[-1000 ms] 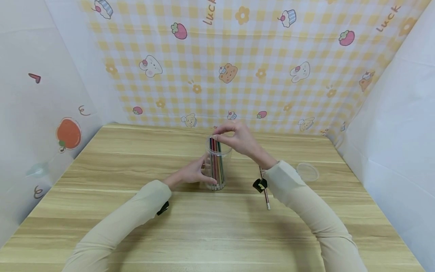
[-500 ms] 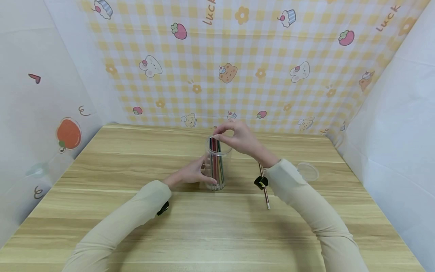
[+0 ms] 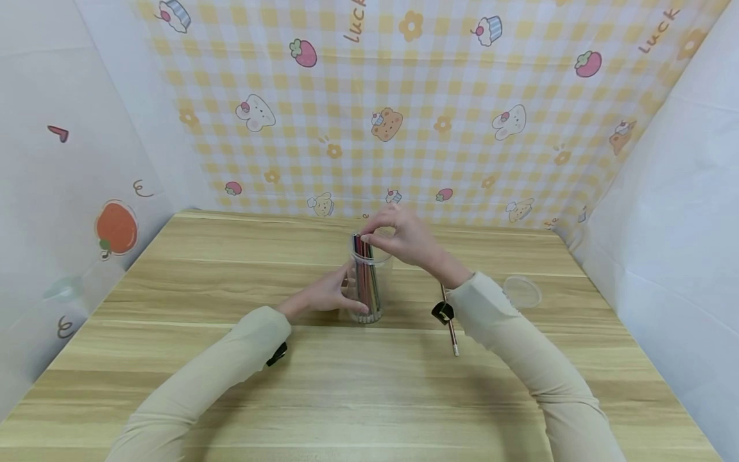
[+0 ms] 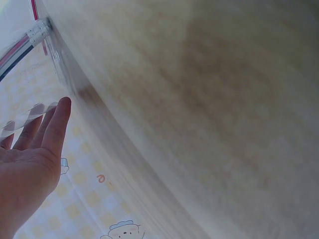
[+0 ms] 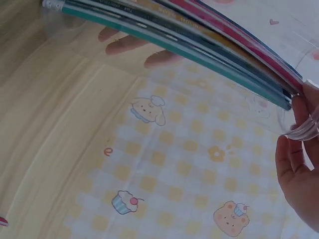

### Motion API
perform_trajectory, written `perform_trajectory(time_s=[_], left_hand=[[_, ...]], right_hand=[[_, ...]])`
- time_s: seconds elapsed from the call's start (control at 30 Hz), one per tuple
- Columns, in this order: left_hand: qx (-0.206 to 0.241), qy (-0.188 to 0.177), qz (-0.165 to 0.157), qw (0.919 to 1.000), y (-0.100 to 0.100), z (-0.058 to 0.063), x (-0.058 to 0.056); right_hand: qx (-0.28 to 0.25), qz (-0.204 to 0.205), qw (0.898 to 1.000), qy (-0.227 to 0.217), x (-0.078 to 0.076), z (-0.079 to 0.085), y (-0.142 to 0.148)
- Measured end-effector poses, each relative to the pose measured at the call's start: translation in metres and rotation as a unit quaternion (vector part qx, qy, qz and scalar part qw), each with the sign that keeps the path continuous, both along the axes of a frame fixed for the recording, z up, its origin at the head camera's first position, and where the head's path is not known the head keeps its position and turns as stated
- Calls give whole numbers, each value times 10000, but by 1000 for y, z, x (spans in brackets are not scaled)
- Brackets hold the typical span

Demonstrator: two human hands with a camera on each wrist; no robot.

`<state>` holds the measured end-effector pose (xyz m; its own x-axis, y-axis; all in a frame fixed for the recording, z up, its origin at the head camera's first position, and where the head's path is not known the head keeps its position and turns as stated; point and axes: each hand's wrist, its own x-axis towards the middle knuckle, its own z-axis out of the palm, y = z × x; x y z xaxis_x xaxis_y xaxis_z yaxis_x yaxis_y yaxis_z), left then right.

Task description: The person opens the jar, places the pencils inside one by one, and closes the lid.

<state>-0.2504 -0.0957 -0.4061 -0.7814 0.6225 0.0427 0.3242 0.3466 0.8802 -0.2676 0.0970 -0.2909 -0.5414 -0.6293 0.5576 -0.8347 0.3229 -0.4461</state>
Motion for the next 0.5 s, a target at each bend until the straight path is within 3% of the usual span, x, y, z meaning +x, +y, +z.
perform_trajectory(time_s=[0.1,0.2,0.4,0.5], left_hand=[[4,-42,-8,10000,1,8,5],[-8,-48,2,10000,1,8,5],[-116,-91,112,9998,0,1,0],[-100,-84,124,9998,0,0,0]], right_hand=[[-66,55,9999,-115,-1,-2,1],[-241,54,9993,-270,-1,-2,1],[-865,-149,9926,-842,20,19,3],[-1182,-386,9849,-1203,21,24,10]])
